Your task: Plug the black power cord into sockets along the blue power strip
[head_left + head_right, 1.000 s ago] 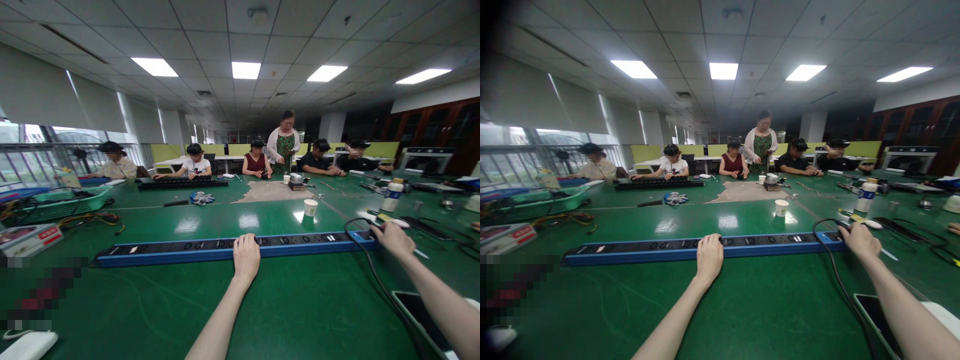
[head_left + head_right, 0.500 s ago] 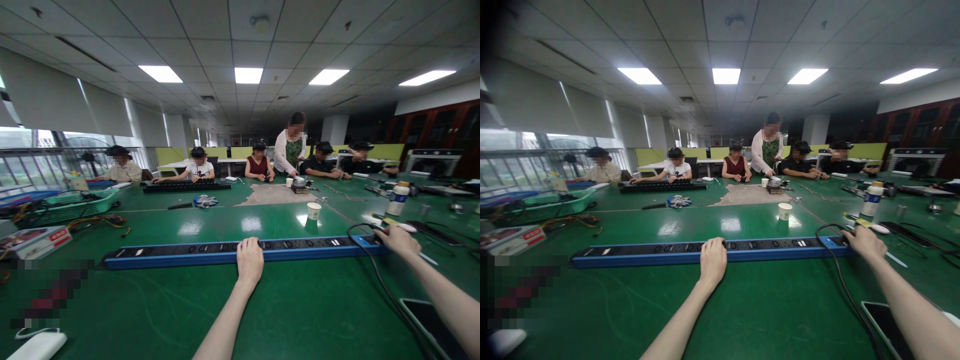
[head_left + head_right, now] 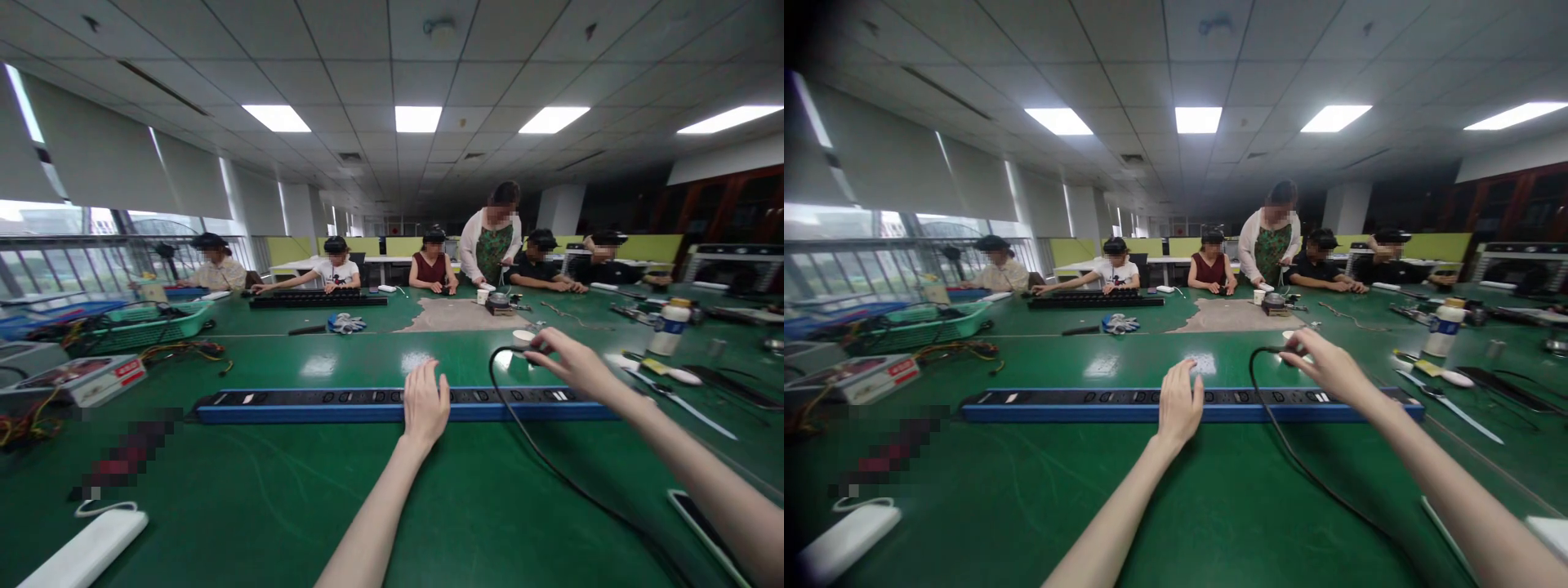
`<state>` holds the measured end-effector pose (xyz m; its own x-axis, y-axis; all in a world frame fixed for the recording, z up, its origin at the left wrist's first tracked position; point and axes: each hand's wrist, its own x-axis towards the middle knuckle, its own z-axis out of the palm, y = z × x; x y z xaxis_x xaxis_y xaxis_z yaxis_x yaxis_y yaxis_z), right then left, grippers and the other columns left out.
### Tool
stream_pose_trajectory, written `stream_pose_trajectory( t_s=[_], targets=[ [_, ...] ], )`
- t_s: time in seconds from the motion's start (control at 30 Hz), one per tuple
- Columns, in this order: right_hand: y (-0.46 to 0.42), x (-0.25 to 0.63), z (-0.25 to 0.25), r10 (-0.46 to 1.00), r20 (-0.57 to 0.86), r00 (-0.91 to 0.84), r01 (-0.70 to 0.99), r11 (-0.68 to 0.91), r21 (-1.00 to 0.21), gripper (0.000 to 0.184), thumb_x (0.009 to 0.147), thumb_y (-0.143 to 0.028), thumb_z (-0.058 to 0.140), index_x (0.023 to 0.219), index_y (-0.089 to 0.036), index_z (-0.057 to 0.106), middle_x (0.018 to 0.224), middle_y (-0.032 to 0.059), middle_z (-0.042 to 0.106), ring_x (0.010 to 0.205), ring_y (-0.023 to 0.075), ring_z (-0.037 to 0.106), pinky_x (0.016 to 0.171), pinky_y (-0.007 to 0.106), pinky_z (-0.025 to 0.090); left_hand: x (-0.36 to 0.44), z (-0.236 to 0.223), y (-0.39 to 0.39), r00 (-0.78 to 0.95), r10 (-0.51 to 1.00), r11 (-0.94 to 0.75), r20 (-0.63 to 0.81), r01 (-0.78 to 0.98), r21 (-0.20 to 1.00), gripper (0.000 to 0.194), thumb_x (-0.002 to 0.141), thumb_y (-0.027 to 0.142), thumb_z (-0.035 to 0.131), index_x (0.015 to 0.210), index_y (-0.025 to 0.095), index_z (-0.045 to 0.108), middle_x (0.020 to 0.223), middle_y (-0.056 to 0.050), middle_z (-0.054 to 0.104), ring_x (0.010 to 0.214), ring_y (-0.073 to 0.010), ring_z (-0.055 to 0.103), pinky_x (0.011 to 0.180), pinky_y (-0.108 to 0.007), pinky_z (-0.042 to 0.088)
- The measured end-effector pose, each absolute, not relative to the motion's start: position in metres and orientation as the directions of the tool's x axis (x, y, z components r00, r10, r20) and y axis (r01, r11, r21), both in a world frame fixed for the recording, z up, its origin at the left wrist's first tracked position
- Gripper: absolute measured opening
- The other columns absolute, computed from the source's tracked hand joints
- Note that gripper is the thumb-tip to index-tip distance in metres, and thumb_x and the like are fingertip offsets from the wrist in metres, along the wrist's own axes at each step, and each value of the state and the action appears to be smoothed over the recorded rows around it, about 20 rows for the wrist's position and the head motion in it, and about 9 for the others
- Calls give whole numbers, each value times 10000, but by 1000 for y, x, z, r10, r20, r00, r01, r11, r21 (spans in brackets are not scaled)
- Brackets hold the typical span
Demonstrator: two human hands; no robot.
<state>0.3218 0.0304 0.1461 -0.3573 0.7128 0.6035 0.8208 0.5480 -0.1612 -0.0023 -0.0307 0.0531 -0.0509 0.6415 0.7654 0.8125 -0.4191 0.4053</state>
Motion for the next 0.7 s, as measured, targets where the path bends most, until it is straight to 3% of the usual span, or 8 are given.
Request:
stream_pose_trajectory(
  t_s=[0.1, 0.17, 0.27, 0.37, 0.43, 0.5, 0.57, 0.7],
  targets=[
    [0, 250, 143, 633, 583, -509, 659, 723, -208, 355, 950, -599, 546, 1041, -264, 620, 1012, 48, 670, 862, 186, 629, 769, 313, 484, 4, 88, -47, 107, 598, -590, 794, 729, 347, 498, 986, 386, 533, 1442, 206, 443, 1451, -144, 535, 1374, -275, 470, 1145, -474, 401],
    [-15, 217, 142, 614, 577, -538, 572, 769, -284, 346, 948, -593, 554, 1036, -264, 618, 1011, 46, 673, 879, 189, 633, 771, 319, 503, 4, 100, -59, 239, 606, -663, 759, 679, 315, 513, 1000, 409, 516, 1468, 223, 419, 1412, -126, 565, 1317, -252, 530, 1100, -432, 452],
    [-26, 189, 141, 639, 526, -561, 485, 769, -417, 349, 961, -588, 531, 1094, -275, 608, 1031, 37, 690, 893, 187, 641, 773, 324, 529, -10, 104, -75, 296, 670, -629, 681, 714, 309, 411, 1041, 432, 427, 1405, 254, 495, 1275, -86, 632, 1127, -209, 643, 953, -343, 519],
    [-19, 191, 130, 679, 483, -553, 475, 733, -487, 371, 993, -570, 468, 1204, -290, 592, 1159, 33, 693, 1013, 197, 650, 884, 355, 536, -49, 105, -86, 247, 753, -502, 610, 814, 291, 361, 1051, 472, 383, 1246, 274, 613, 1146, -50, 679, 970, -184, 679, 828, -285, 510],
    [-2, 209, 109, 720, 484, -497, 552, 693, -464, 390, 1002, -560, 438, 1223, -284, 603, 1228, 40, 682, 1110, 214, 639, 967, 378, 511, -91, 110, -88, 161, 807, -387, 569, 871, 303, 364, 1045, 478, 393, 1151, 261, 665, 1091, -47, 709, 959, -191, 679, 828, -281, 490],
    [17, 236, 77, 776, 478, -412, 682, 611, -403, 417, 1007, -549, 403, 1215, -262, 623, 1225, 70, 688, 1133, 238, 639, 983, 396, 500, -144, 118, -86, 54, 867, -233, 496, 923, 306, 384, 1019, 512, 435, 1116, 251, 700, 1086, -55, 734, 985, -215, 677, 847, -291, 479],
    [34, 265, 39, 808, 516, -282, 804, 493, -333, 443, 1017, -501, 354, 1233, -237, 636, 1232, 104, 693, 1153, 260, 638, 998, 413, 486, -204, 124, -83, -170, 884, 33, 436, 952, 304, 427, 984, 567, 454, 1121, 262, 720, 1077, -64, 750, 1002, -259, 677, 819, -317, 479],
    [48, 299, -17, 751, 643, -151, 926, 336, -174, 460, 1028, -425, 287, 1235, -244, 655, 1256, 90, 698, 1198, 266, 621, 1058, 443, 426, -313, 117, -80, -487, 812, 419, 323, 870, 259, 525, 890, 669, 498, 1108, 271, 762, 1049, -120, 764, 994, -351, 684, 808, -388, 488]
  ],
)
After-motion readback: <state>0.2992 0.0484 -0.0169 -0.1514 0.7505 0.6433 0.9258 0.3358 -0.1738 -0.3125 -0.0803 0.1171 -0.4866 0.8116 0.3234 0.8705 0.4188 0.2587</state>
